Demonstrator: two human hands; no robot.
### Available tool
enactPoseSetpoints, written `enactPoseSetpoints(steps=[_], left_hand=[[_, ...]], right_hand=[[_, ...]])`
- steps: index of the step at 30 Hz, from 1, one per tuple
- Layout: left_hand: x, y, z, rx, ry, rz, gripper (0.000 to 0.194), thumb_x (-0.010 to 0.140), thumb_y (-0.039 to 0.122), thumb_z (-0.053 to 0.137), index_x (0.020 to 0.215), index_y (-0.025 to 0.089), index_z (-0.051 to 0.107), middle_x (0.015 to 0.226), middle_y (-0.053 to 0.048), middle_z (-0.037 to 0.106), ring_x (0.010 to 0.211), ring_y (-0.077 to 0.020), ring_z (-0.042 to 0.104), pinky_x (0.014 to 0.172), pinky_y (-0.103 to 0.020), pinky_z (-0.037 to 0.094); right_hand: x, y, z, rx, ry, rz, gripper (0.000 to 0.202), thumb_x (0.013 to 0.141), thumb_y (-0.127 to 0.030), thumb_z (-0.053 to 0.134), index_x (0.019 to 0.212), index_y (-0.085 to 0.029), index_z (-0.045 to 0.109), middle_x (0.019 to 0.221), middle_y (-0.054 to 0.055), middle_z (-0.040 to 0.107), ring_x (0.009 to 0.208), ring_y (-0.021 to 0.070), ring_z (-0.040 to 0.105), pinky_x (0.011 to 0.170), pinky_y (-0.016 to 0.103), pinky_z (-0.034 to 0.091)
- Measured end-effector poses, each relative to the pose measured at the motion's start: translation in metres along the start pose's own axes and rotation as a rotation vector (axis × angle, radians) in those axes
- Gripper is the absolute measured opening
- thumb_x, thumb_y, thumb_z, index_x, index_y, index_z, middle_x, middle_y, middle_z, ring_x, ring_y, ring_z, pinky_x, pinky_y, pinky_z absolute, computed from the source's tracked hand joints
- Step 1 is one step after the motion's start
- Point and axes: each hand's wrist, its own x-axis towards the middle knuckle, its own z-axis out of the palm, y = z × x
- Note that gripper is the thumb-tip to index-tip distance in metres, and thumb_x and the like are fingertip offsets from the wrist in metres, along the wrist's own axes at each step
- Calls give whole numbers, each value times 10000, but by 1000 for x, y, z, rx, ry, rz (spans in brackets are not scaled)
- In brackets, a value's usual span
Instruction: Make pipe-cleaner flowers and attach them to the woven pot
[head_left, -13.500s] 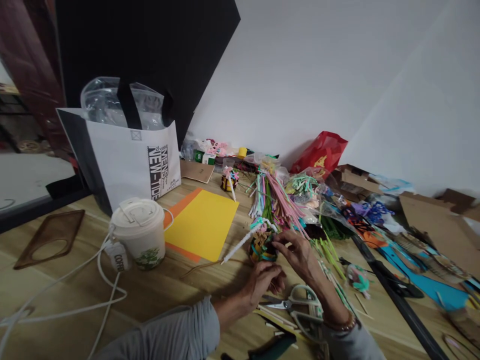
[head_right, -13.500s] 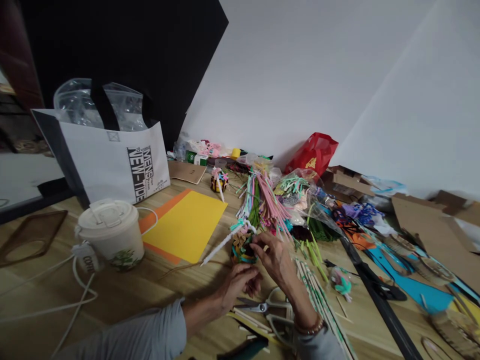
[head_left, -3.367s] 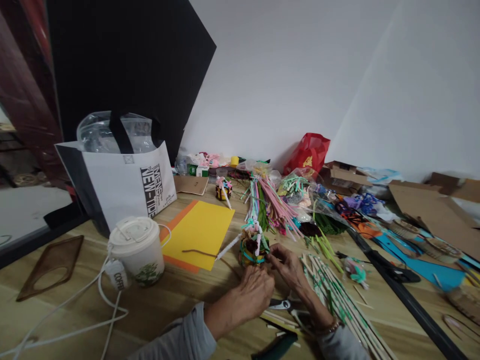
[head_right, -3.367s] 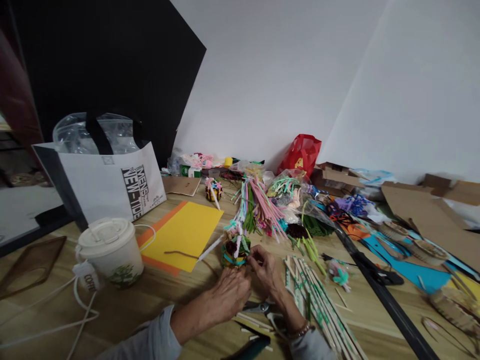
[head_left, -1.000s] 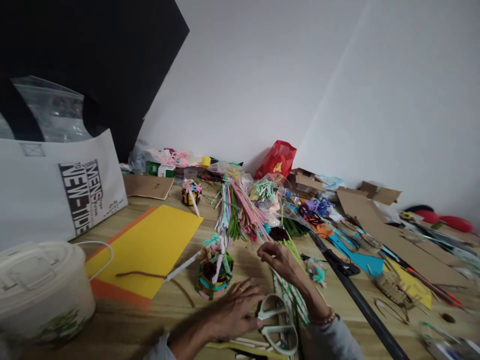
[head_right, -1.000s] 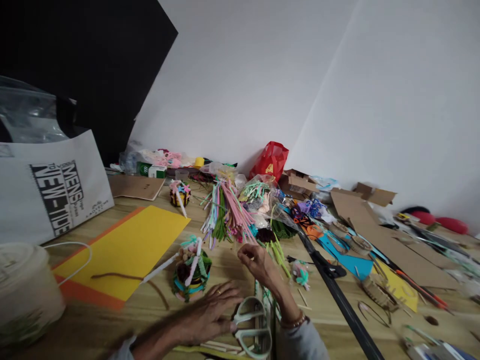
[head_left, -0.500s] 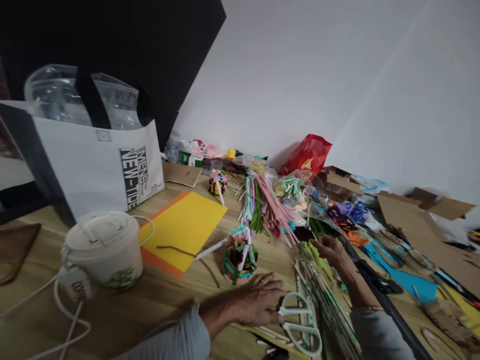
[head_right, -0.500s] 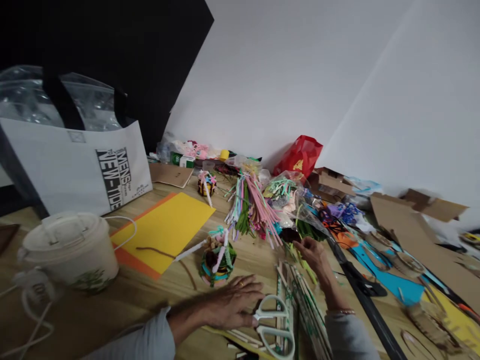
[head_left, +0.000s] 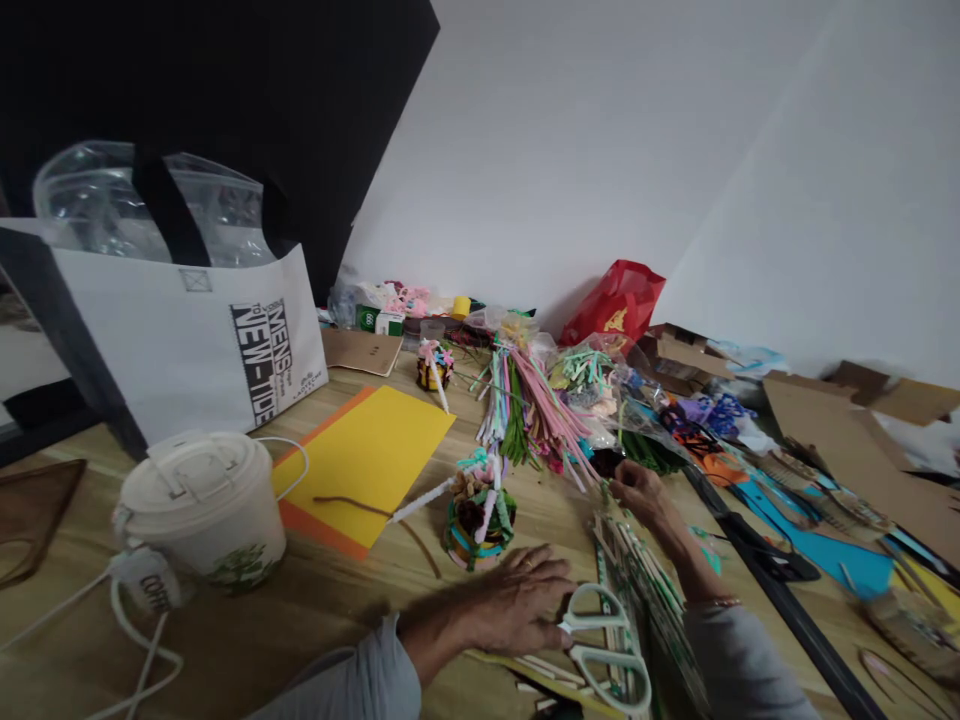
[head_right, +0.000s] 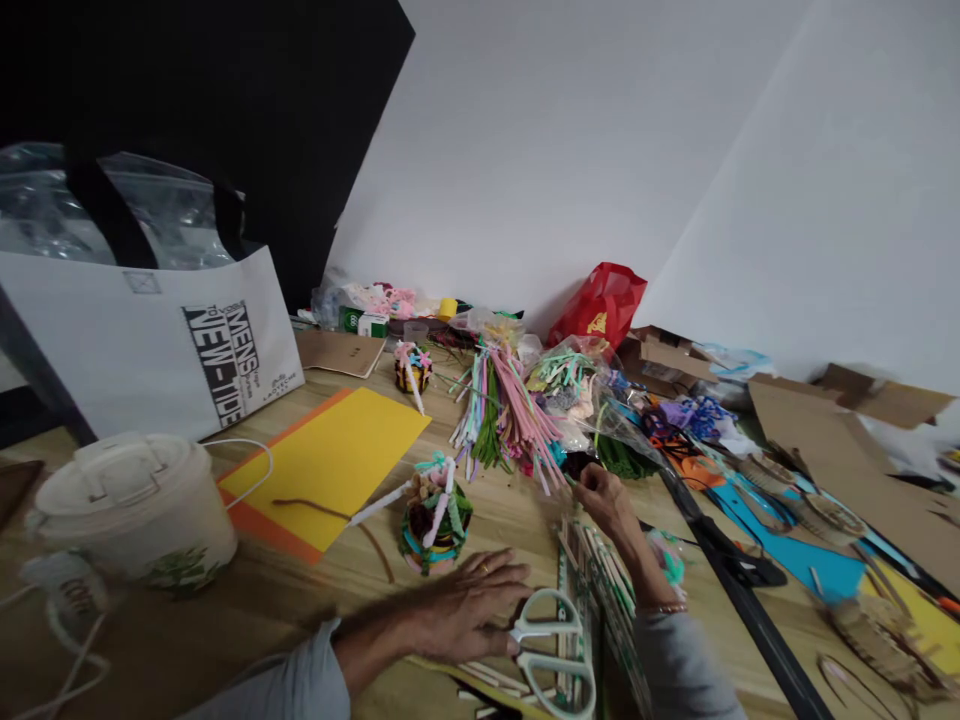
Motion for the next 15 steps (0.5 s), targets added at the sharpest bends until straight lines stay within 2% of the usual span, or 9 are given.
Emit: enactPoseSetpoints(steps=[2, 7, 15], left_hand=[[-1, -1, 0, -13, -8, -7, 561, 871, 492, 531, 1357, 232, 421, 1448, -94, 424, 1381, -282, 291, 1101, -451, 265], [-1, -1, 2, -42, -22, -21, 585, 880, 504, 510, 1387, 237, 392, 1481, -103, 385, 1413, -288, 227, 1117, -482, 238], [-2, -1, 0, -62, -50, -53, 604, 885, 519, 493, 1409, 244, 371, 1516, -97, 331, 1428, -287, 183, 1126, -494, 222]], right_hand=[[2, -1, 2, 26, -11, -3, 101, 601, -301, 576, 575, -204, 562, 491, -12, 545, 478, 148, 489, 463, 254, 372], [8, -5, 7, 81, -29, -30, 238, 677, -396, 560, 724, -172, 626, 580, 10, 592, 494, 141, 488, 466, 247, 378], [11, -16, 31, 71, -45, -113, 241, 721, -390, 575, 757, -183, 693, 702, 47, 691, 624, 183, 594, 601, 268, 448]])
